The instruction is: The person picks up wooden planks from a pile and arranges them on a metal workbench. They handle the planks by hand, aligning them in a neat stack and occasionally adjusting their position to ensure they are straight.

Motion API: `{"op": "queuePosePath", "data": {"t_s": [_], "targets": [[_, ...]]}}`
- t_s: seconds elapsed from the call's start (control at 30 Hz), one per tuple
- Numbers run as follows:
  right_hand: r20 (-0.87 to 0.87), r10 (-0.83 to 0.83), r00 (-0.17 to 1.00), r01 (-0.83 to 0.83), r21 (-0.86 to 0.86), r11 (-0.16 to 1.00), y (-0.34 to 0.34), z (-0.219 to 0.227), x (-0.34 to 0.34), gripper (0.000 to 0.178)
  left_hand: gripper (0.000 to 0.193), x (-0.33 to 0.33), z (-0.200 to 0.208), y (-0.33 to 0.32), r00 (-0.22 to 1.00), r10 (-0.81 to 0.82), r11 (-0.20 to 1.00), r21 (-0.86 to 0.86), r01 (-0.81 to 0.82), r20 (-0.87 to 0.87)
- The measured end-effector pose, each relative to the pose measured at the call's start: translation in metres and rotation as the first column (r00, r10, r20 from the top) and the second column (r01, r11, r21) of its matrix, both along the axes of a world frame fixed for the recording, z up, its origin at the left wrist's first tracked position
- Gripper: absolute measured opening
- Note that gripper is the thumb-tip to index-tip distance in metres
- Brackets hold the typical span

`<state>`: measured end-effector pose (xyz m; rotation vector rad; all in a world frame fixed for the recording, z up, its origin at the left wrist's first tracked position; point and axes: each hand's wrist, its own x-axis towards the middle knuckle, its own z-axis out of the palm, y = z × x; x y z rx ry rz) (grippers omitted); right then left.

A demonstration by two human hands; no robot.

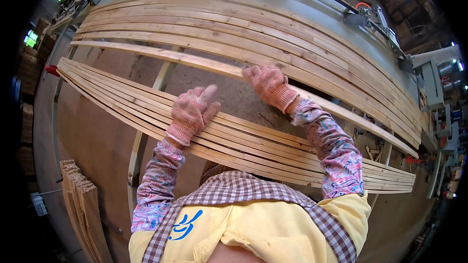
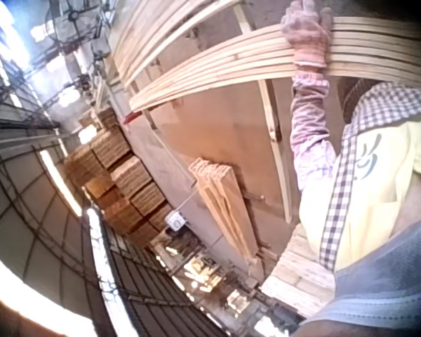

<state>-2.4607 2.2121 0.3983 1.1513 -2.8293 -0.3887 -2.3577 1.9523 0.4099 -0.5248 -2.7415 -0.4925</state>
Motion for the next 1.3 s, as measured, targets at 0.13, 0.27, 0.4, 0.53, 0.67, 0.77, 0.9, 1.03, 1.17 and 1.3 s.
{"op": "queuePosePath", "data": {"t_s": [0.13,0.27,0.4,0.53,0.67,0.77,0.9,1.03,1.17,1.3], "targets": [[0.511,0.165,0.844,-0.091,-0.166,0.982,0.011,0.024,0.022,0.059,0.050,-0.008,0.012,0.000,0.962,-0.029,0.984,-0.177,-0.021,-0.270],[0.203,0.071,0.977,-0.029,-0.206,0.978,-0.006,0.036,0.004,0.064,0.045,-0.008,0.003,-0.001,0.990,-0.097,0.988,-0.115,0.108,0.098],[-0.101,-0.199,0.975,0.205,0.047,0.978,-0.003,-0.007,-0.053,0.049,0.044,-0.020,0.001,0.003,0.959,-0.047,0.990,-0.118,0.083,0.279],[-0.024,-0.006,1.000,0.007,0.022,1.000,0.007,-0.002,-0.028,0.037,0.056,-0.017,0.003,0.009,0.998,0.046,0.998,-0.050,-0.048,-0.047],[0.521,0.082,0.850,-0.055,-0.067,0.996,-0.009,0.046,0.010,0.048,0.055,-0.017,0.001,0.005,0.973,0.023,0.986,-0.158,-0.060,-0.228],[0.434,0.153,0.888,-0.025,-0.286,0.958,-0.001,0.027,-0.007,0.062,0.041,-0.021,0.009,0.009,0.968,-0.033,0.988,-0.137,0.069,0.250],[-0.097,-0.252,0.963,0.253,-0.003,0.967,-0.005,-0.003,-0.081,0.062,0.038,-0.014,0.021,0.014,0.929,0.011,1.000,-0.021,-0.004,0.371],[-0.368,-0.102,0.924,0.089,-0.051,0.995,0.008,-0.041,-0.102,0.035,0.058,-0.020,-0.001,0.008,0.999,0.000,0.981,-0.194,0.009,0.048],[-0.173,-0.079,0.982,0.067,-0.075,0.995,0.005,-0.025,-0.091,0.039,0.071,-0.048,0.008,0.007,0.932,0.015,0.956,-0.278,0.092,0.363],[0.258,-0.126,0.958,0.153,-0.087,0.984,0.002,0.028,-0.057,0.044,0.065,-0.041,0.030,0.006,0.897,0.014,0.953,-0.278,0.121,0.441]]}}
